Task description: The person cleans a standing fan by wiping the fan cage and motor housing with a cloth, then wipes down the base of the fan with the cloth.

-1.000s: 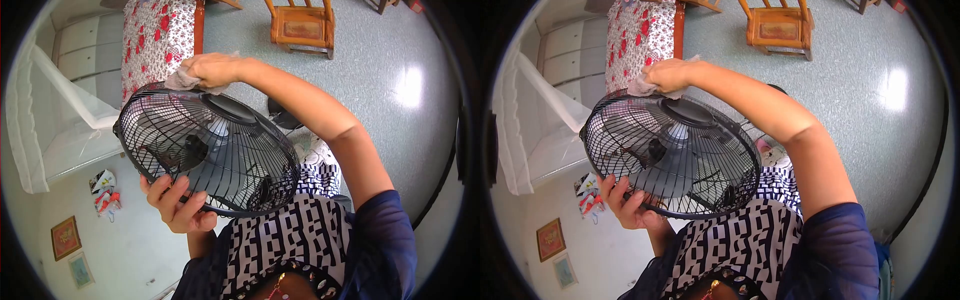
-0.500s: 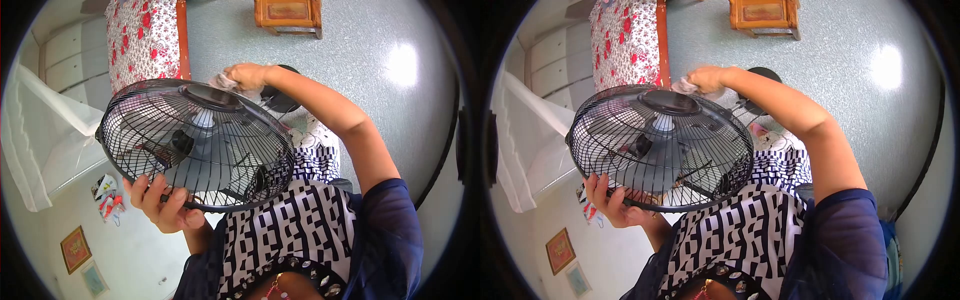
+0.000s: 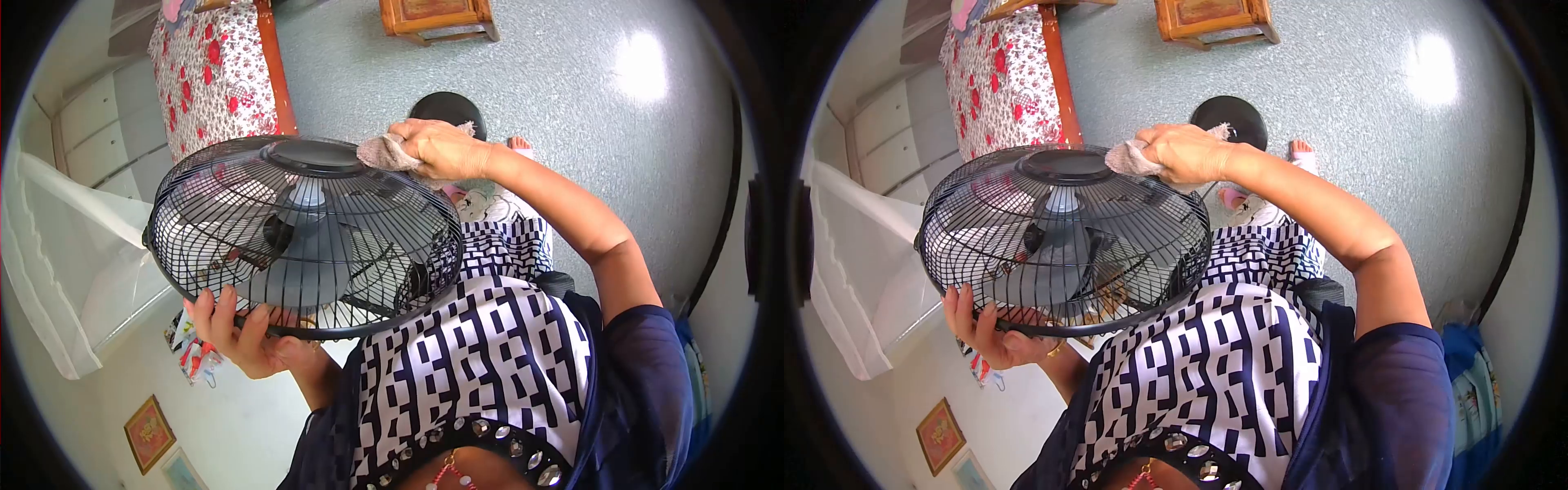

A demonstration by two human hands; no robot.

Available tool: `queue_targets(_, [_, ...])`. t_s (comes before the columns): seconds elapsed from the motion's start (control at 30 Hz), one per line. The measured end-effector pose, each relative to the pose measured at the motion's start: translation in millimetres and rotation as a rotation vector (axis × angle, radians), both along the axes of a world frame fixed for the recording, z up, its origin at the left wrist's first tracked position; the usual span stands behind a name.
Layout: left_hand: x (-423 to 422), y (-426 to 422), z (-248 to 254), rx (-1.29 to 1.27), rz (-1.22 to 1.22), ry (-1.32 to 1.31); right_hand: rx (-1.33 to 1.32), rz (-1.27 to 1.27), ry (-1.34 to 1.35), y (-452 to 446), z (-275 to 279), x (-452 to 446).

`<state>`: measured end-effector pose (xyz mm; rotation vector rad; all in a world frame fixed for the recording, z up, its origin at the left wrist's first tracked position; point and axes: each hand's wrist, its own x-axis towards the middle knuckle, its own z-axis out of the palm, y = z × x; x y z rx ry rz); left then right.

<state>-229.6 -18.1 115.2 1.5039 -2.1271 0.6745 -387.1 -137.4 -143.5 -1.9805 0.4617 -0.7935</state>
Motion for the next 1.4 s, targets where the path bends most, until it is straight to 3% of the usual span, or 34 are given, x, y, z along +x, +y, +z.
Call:
queue_targets(0.47, [-2,-6,0,0.015,-0.015,0.017,-0.040,-0.065,0.073,31,4,-24])
queue_targets(0.77, [2,-2,-2,-0.004,-0.006,0.023,0.147,0.031,0.153,65,-3,-84])
queue_targets(0.87, [3,-4,-3,-0.027,-0.017,0.028,0.071,-0.150,0.038,41,11,-66])
queue_targets(1.07, [2,-4,0,0.000,-0.030,0.029,-0.004,-0.032,0.017,-3,48,-12])
queue_targets(1.27, [5,-2,5,0.021,-0.045,-0.004,0.000,0.006,-0.044,8,51,-18])
queue_targets(1.33, [5,1,4,0.005,-0.048,0.020,0.050,0.023,-0.073,6,51,-27])
queue_targets(1.4, [4,1,2,-0.009,-0.040,0.029,0.331,0.137,-0.210,0,45,-33])
